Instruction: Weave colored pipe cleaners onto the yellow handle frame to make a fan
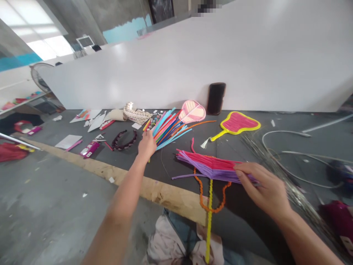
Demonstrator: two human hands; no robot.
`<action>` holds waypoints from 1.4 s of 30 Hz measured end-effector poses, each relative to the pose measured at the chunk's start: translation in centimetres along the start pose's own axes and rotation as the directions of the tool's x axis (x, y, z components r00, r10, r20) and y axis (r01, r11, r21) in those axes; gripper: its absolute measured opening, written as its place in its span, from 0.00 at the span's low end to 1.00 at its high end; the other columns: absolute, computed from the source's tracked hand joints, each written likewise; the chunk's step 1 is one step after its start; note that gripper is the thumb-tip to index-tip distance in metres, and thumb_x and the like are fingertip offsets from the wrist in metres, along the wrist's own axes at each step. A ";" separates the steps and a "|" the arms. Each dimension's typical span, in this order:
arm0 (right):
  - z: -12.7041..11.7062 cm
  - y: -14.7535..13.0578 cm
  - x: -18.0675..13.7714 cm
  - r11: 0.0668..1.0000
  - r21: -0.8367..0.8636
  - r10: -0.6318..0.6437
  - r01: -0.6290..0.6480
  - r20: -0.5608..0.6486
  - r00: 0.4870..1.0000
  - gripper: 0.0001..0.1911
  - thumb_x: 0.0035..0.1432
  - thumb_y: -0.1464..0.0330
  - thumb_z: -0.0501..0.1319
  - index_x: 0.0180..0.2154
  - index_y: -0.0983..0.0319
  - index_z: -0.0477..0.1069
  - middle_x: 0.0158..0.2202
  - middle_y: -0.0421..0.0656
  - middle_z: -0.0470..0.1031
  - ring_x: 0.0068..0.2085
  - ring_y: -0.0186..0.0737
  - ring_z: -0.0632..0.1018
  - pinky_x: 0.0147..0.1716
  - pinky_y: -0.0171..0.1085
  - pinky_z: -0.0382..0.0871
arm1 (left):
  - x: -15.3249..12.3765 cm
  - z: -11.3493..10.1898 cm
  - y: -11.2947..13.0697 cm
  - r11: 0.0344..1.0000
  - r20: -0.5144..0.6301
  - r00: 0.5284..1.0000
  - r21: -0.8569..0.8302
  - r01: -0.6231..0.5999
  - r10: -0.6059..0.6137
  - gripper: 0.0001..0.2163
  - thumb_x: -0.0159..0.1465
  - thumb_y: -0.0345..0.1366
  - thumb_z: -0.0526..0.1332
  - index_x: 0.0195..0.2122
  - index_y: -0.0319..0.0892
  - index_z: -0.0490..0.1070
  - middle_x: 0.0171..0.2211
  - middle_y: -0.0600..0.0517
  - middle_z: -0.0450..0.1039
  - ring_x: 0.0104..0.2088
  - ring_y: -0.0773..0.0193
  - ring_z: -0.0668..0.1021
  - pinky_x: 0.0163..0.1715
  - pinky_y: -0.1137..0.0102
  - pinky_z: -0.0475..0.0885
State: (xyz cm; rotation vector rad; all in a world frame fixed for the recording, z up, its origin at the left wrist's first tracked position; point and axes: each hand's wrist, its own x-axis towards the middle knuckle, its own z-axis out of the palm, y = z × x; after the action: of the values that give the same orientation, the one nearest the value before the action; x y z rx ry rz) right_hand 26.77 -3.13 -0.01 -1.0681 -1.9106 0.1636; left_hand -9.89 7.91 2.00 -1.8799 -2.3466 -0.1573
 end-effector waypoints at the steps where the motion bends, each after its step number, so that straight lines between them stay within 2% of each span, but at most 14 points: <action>1: 0.0 0.0 0.0 1.000 0.005 0.000 0.000 0.007 1.000 0.05 0.63 0.69 0.57 0.37 0.57 0.72 0.33 0.41 0.79 0.34 0.40 0.80 0.37 0.38 0.74 | 0.1 -0.5 -0.3 1.000 -0.029 1.000 0.016 0.002 -0.002 0.19 0.66 0.30 0.51 0.58 0.38 0.60 0.56 0.35 0.63 0.50 0.48 0.76 0.45 0.59 0.71; 4: 0.0 0.0 0.1 0.999 0.034 0.004 -0.004 0.014 1.000 0.05 0.63 0.68 0.58 0.36 0.56 0.73 0.32 0.41 0.79 0.34 0.40 0.80 0.37 0.38 0.74 | 0.2 -1.3 -1.3 0.995 -0.073 0.995 0.073 -0.062 0.067 0.18 0.66 0.33 0.53 0.57 0.43 0.64 0.60 0.37 0.60 0.58 0.43 0.68 0.53 0.53 0.66; 6: 0.1 -0.1 0.2 0.999 0.044 0.004 -0.004 0.015 1.000 0.05 0.63 0.67 0.58 0.36 0.56 0.73 0.32 0.41 0.79 0.34 0.41 0.80 0.37 0.38 0.74 | -0.1 -1.1 -1.8 0.981 -0.041 0.985 0.107 -0.165 0.170 0.16 0.65 0.40 0.57 0.54 0.47 0.69 0.62 0.41 0.59 0.62 0.43 0.61 0.56 0.50 0.61; 8: 0.2 -0.1 0.2 0.999 0.044 0.005 -0.005 0.017 1.000 0.05 0.63 0.67 0.57 0.36 0.55 0.72 0.32 0.41 0.79 0.34 0.41 0.80 0.37 0.39 0.74 | -0.4 -0.4 -2.1 0.967 0.000 0.974 0.115 -0.226 0.228 0.16 0.65 0.46 0.56 0.51 0.50 0.73 0.62 0.44 0.60 0.62 0.43 0.59 0.57 0.48 0.59; 10: 0.3 0.0 0.2 0.999 0.044 0.007 -0.008 0.028 1.000 0.05 0.63 0.67 0.57 0.36 0.55 0.72 0.32 0.40 0.79 0.33 0.41 0.80 0.36 0.39 0.74 | -0.4 0.4 -2.1 0.975 0.000 0.979 0.087 -0.202 0.203 0.17 0.67 0.49 0.52 0.47 0.51 0.76 0.61 0.45 0.63 0.61 0.44 0.60 0.55 0.47 0.59; 13: 0.4 0.1 0.2 0.999 0.033 -0.002 0.000 0.051 0.999 0.05 0.63 0.68 0.57 0.36 0.56 0.72 0.31 0.40 0.79 0.33 0.40 0.80 0.36 0.38 0.74 | -0.1 1.0 -1.8 0.989 -0.051 0.989 0.052 -0.139 0.142 0.19 0.69 0.45 0.48 0.42 0.49 0.79 0.60 0.46 0.65 0.60 0.45 0.60 0.54 0.48 0.58; 17: 0.4 0.2 0.2 1.000 0.012 -0.018 0.017 0.063 0.998 0.06 0.64 0.69 0.57 0.36 0.57 0.72 0.31 0.41 0.79 0.33 0.39 0.80 0.35 0.37 0.74 | 0.9 1.0 -0.9 0.993 -0.097 0.989 0.039 -0.109 0.112 0.15 0.67 0.40 0.52 0.38 0.49 0.80 0.57 0.47 0.67 0.59 0.45 0.60 0.53 0.49 0.58; 23: 0.3 0.1 0.4 1.000 0.016 0.000 -0.001 0.078 0.997 0.06 0.63 0.68 0.57 0.35 0.57 0.72 0.31 0.40 0.79 0.33 0.38 0.80 0.35 0.36 0.74 | 3.4 1.5 1.2 0.996 -0.111 0.990 -0.002 -0.086 0.086 0.15 0.66 0.38 0.52 0.38 0.46 0.80 0.54 0.44 0.69 0.56 0.43 0.63 0.50 0.49 0.60; 29: 0.6 0.4 0.3 1.000 0.018 0.020 -0.021 0.073 0.997 0.07 0.63 0.68 0.57 0.34 0.57 0.73 0.30 0.41 0.79 0.33 0.38 0.80 0.35 0.35 0.74 | 5.5 2.5 2.9 0.993 -0.143 0.987 -0.076 -0.090 0.079 0.09 0.61 0.35 0.59 0.31 0.46 0.80 0.50 0.44 0.72 0.54 0.42 0.65 0.50 0.48 0.59; 32: 0.6 0.5 0.2 0.999 0.024 0.035 -0.037 0.071 0.997 0.07 0.63 0.68 0.57 0.34 0.57 0.73 0.31 0.41 0.79 0.33 0.38 0.80 0.36 0.36 0.74 | 5.3 2.9 2.9 0.988 -0.212 0.976 -0.130 -0.085 0.056 0.10 0.61 0.32 0.57 0.32 0.47 0.80 0.50 0.47 0.73 0.54 0.45 0.67 0.51 0.49 0.58; 35: 0.3 -0.1 0.6 0.998 0.033 0.043 -0.045 0.058 0.997 0.07 0.63 0.69 0.57 0.35 0.57 0.73 0.32 0.41 0.79 0.34 0.38 0.80 0.37 0.36 0.74 | 4.6 3.2 2.4 0.978 -0.299 0.954 -0.195 -0.076 0.015 0.11 0.64 0.33 0.56 0.37 0.47 0.79 0.51 0.46 0.73 0.54 0.47 0.68 0.51 0.50 0.57; 37: 0.2 -1.0 1.5 0.997 0.041 0.060 -0.064 0.096 0.994 0.07 0.63 0.69 0.57 0.36 0.57 0.73 0.33 0.42 0.79 0.35 0.39 0.80 0.36 0.36 0.74 | 4.0 3.3 2.2 0.967 -0.337 0.941 -0.232 -0.104 0.020 0.10 0.65 0.36 0.56 0.38 0.46 0.78 0.51 0.46 0.74 0.54 0.48 0.68 0.52 0.53 0.57; 39: 0.7 -2.0 3.1 0.993 0.056 0.089 -0.101 0.193 0.977 0.07 0.63 0.68 0.56 0.38 0.57 0.74 0.35 0.43 0.80 0.36 0.40 0.80 0.36 0.37 0.73 | 3.5 3.4 2.1 0.952 -0.360 0.932 -0.263 -0.155 0.052 0.10 0.66 0.37 0.56 0.38 0.46 0.78 0.47 0.47 0.76 0.54 0.49 0.69 0.53 0.55 0.56; 42: 3.2 -3.3 6.4 0.971 0.095 0.169 -0.218 0.371 0.913 0.10 0.62 0.67 0.56 0.42 0.57 0.74 0.39 0.43 0.80 0.37 0.40 0.80 0.36 0.37 0.73 | 2.8 3.5 2.3 0.925 -0.376 0.920 -0.302 -0.232 0.108 0.10 0.67 0.38 0.55 0.38 0.46 0.77 0.42 0.48 0.79 0.54 0.51 0.70 0.54 0.55 0.54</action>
State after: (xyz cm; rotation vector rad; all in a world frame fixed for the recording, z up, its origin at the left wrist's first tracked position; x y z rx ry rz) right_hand 20.98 0.51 3.94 -1.1975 -2.0763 0.6328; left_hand -8.37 11.71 -0.94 -1.9859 -1.9944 -0.8598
